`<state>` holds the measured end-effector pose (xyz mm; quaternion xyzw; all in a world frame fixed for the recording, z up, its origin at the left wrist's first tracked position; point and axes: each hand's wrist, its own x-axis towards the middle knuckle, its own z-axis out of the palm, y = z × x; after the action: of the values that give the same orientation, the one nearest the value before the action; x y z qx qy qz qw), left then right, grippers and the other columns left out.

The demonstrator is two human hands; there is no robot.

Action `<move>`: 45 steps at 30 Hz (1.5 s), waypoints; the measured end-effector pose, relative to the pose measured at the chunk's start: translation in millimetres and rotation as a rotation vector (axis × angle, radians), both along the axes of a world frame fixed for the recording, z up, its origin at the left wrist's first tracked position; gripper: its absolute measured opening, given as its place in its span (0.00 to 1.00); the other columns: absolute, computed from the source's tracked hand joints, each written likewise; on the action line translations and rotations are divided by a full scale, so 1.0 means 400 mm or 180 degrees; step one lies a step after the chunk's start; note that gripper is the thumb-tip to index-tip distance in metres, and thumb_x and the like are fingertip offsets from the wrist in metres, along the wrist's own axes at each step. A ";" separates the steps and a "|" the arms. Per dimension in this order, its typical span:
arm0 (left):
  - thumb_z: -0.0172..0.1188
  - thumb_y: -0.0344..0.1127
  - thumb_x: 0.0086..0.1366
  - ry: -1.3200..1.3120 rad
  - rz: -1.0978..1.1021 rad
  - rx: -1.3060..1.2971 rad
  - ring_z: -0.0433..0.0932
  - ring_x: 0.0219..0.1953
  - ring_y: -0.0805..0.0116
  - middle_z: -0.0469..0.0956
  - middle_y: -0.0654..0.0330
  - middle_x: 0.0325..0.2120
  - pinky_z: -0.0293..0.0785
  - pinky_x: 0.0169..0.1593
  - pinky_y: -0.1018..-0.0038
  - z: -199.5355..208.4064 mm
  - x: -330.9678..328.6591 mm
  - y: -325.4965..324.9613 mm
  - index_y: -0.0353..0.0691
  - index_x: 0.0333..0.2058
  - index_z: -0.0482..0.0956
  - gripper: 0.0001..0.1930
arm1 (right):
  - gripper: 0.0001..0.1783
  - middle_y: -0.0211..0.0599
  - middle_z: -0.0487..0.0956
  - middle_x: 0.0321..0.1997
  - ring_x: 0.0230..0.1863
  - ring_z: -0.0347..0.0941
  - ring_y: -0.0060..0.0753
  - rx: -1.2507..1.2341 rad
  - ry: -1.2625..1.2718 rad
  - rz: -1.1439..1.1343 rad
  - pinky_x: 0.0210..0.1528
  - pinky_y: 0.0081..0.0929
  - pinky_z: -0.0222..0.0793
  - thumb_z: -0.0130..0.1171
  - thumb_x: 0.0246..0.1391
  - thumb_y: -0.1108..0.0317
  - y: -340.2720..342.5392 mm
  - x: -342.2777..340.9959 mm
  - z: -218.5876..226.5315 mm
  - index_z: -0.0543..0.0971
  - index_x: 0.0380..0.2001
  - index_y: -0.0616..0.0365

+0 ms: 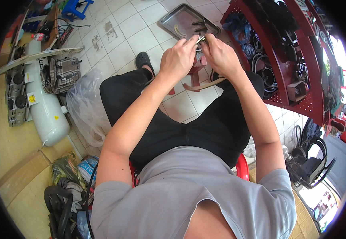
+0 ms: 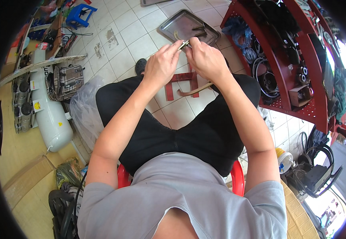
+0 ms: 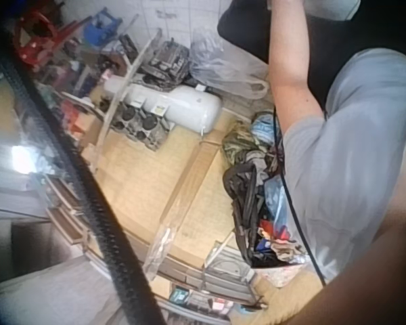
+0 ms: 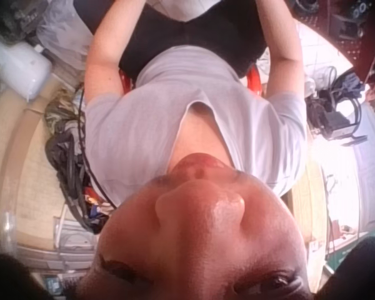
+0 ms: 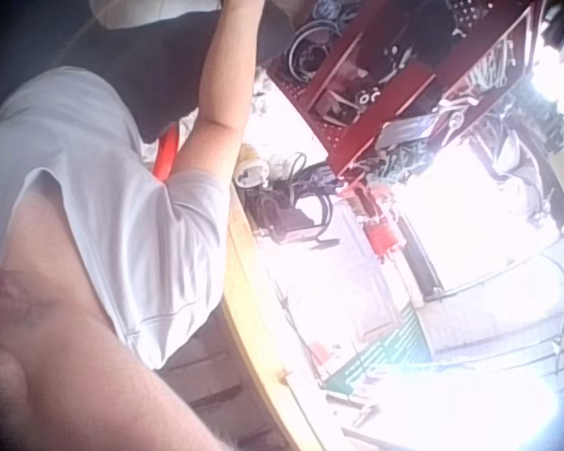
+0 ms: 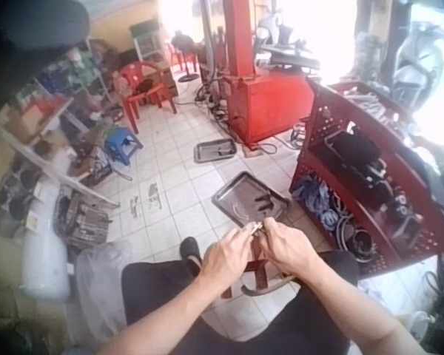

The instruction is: The person assembles a metal frame by hand, inserting small components and tightening them with a wrench. They manipulate the frame and tools on their lap while seated in a workshop environment.

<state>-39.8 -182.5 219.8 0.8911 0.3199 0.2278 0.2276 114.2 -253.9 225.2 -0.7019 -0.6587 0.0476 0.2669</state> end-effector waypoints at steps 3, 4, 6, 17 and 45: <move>0.51 0.36 0.68 -0.0046 0.0018 -0.0046 0.78 0.33 0.50 0.77 0.52 0.32 0.76 0.37 0.61 -0.002 -0.001 -0.004 0.42 0.53 0.75 0.17 | 0.12 0.51 0.77 0.25 0.28 0.76 0.54 0.0051 -0.0115 -0.0006 0.29 0.45 0.72 0.50 0.59 0.63 0.000 0.000 0.000 0.67 0.32 0.62; 0.51 0.36 0.68 -0.0052 0.0023 -0.0067 0.78 0.33 0.50 0.77 0.52 0.32 0.76 0.37 0.61 -0.001 0.000 -0.005 0.42 0.53 0.75 0.17 | 0.11 0.50 0.77 0.25 0.28 0.76 0.54 0.0075 -0.0088 -0.0026 0.29 0.45 0.71 0.50 0.60 0.63 0.000 0.000 0.001 0.67 0.33 0.61; 0.51 0.36 0.68 -0.0042 0.0026 -0.0096 0.78 0.33 0.50 0.77 0.52 0.32 0.76 0.37 0.61 0.003 0.003 -0.006 0.42 0.53 0.75 0.17 | 0.11 0.49 0.77 0.25 0.28 0.76 0.54 0.0123 -0.0032 -0.0066 0.29 0.45 0.71 0.50 0.60 0.63 0.000 0.001 0.003 0.67 0.33 0.60; 0.55 0.36 0.66 -0.0615 -0.0024 -0.0228 0.78 0.31 0.55 0.79 0.53 0.31 0.74 0.35 0.65 -0.017 -0.006 -0.003 0.43 0.52 0.76 0.17 | 0.12 0.49 0.76 0.23 0.30 0.74 0.58 -0.0229 0.0666 -0.0164 0.31 0.50 0.67 0.49 0.61 0.59 -0.006 0.006 0.013 0.67 0.34 0.56; 0.61 0.34 0.65 -0.2409 0.0079 -0.2550 0.75 0.31 0.82 0.81 0.63 0.30 0.72 0.37 0.84 0.087 -0.027 -0.014 0.32 0.39 0.80 0.10 | 0.11 0.35 0.76 0.26 0.29 0.75 0.42 0.0665 -0.0701 0.0602 0.26 0.35 0.71 0.58 0.54 0.65 -0.026 -0.016 0.166 0.70 0.37 0.56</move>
<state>-50.5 -188.2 254.4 0.5868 0.2878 0.3954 0.6454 107.9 -264.3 291.5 -0.6062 -0.7484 -0.0734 0.2590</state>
